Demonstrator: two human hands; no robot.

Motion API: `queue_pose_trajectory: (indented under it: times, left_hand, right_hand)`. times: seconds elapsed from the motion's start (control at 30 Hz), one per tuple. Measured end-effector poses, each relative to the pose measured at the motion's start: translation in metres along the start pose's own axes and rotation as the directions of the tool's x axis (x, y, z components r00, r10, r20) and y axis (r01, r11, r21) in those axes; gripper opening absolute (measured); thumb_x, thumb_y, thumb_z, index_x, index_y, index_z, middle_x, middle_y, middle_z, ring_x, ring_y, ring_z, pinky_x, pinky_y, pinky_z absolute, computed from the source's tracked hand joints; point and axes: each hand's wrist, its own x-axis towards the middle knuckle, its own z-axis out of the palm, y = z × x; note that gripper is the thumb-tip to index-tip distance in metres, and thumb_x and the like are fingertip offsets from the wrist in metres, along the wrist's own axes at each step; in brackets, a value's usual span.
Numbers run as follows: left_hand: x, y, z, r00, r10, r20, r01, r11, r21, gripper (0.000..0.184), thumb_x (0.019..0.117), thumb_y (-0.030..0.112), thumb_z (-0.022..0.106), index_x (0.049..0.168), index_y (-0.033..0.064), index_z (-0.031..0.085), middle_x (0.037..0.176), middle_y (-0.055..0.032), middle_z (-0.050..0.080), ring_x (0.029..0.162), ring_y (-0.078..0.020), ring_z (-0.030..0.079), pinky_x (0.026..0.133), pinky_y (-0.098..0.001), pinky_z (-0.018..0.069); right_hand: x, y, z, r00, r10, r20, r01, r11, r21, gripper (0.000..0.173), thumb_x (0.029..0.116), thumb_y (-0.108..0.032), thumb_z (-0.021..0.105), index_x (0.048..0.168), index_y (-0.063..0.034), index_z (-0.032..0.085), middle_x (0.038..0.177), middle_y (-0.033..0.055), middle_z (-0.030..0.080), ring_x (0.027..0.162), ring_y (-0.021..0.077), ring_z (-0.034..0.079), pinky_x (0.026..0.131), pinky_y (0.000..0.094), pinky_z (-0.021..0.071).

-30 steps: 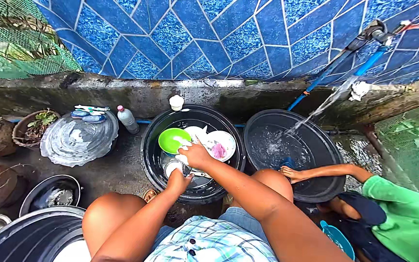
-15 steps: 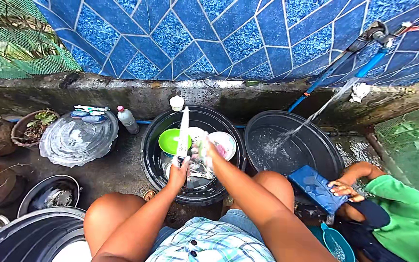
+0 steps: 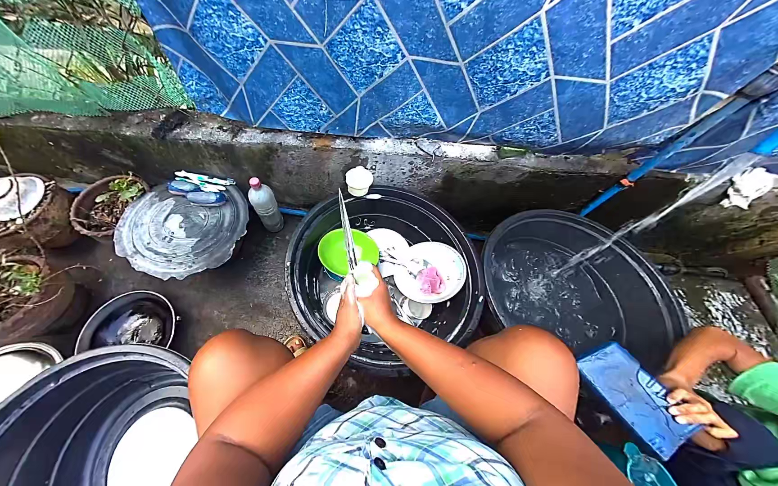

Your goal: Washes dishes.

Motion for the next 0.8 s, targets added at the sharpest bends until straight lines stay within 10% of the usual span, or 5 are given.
queue_pose_trajectory:
  times: [0.13, 0.27, 0.4, 0.53, 0.8]
  left_hand:
    - [-0.002, -0.006, -0.001, 0.996, 0.053, 0.073, -0.059, 0.995, 0.082, 0.059, 0.1123, 0.030, 0.014, 0.160, -0.0051, 0.015, 0.167, -0.0239, 0.016, 0.155, -0.0241, 0.020, 0.127, -0.0377, 0.0165]
    - [0.002, -0.010, -0.001, 0.978, 0.198, -0.060, -0.174, 0.945, 0.278, 0.047, 0.1112, 0.016, 0.032, 0.144, -0.0163, 0.041, 0.143, -0.0327, 0.051, 0.136, -0.0303, 0.050, 0.117, -0.0382, 0.0359]
    - [0.002, -0.002, 0.000, 0.987, 0.145, 0.064, -0.157, 0.949, 0.272, 0.057, 0.1016, 0.012, 0.060, 0.147, -0.0142, 0.036, 0.144, -0.0301, 0.050, 0.129, -0.0257, 0.056, 0.111, -0.0349, 0.0430]
    - [0.001, 0.007, 0.001, 0.969, -0.036, 0.244, -0.029, 0.966, 0.256, 0.063, 0.0977, 0.004, 0.064, 0.148, -0.0111, 0.031, 0.117, -0.0220, 0.063, 0.079, -0.0153, 0.070, 0.074, -0.0300, 0.0614]
    - [0.013, 0.029, 0.000, 0.987, -0.078, 0.140, -0.114, 0.271, 0.956, 0.044, 0.1036, 0.025, 0.054, 0.137, -0.0036, 0.058, 0.125, -0.0256, 0.066, 0.121, -0.0403, 0.063, 0.104, -0.0568, 0.0466]
  right_hand:
    - [0.014, 0.004, 0.003, 0.995, -0.061, -0.083, 0.064, 0.997, 0.040, 0.050, 0.0930, -0.001, 0.068, 0.138, 0.0101, 0.050, 0.122, 0.0246, 0.068, 0.116, 0.0256, 0.066, 0.106, 0.0393, 0.0509]
    - [0.014, -0.010, -0.001, 0.998, 0.062, -0.026, -0.054, 0.967, 0.250, 0.045, 0.0951, -0.004, 0.069, 0.134, 0.0107, 0.053, 0.114, 0.0200, 0.068, 0.101, 0.0186, 0.067, 0.094, 0.0332, 0.0554]
    - [0.025, -0.026, -0.026, 0.947, 0.218, 0.235, -0.311, 0.800, 0.513, 0.013, 0.1030, -0.008, 0.057, 0.112, 0.0012, 0.061, 0.080, 0.0037, 0.066, 0.068, 0.0090, 0.065, 0.067, 0.0252, 0.0570]
    - [0.037, -0.023, -0.047, 0.924, 0.121, 0.363, -0.328, 0.737, 0.590, 0.013, 0.1047, -0.004, 0.049, 0.108, -0.0019, 0.061, 0.070, 0.0016, 0.062, 0.060, 0.0107, 0.064, 0.062, 0.0258, 0.0587]
    - [0.031, -0.018, -0.014, 0.944, 0.152, -0.293, -0.087, 0.970, 0.226, 0.068, 0.0888, 0.004, 0.074, 0.147, 0.0091, 0.039, 0.139, 0.0271, 0.056, 0.127, 0.0304, 0.057, 0.109, 0.0435, 0.0463]
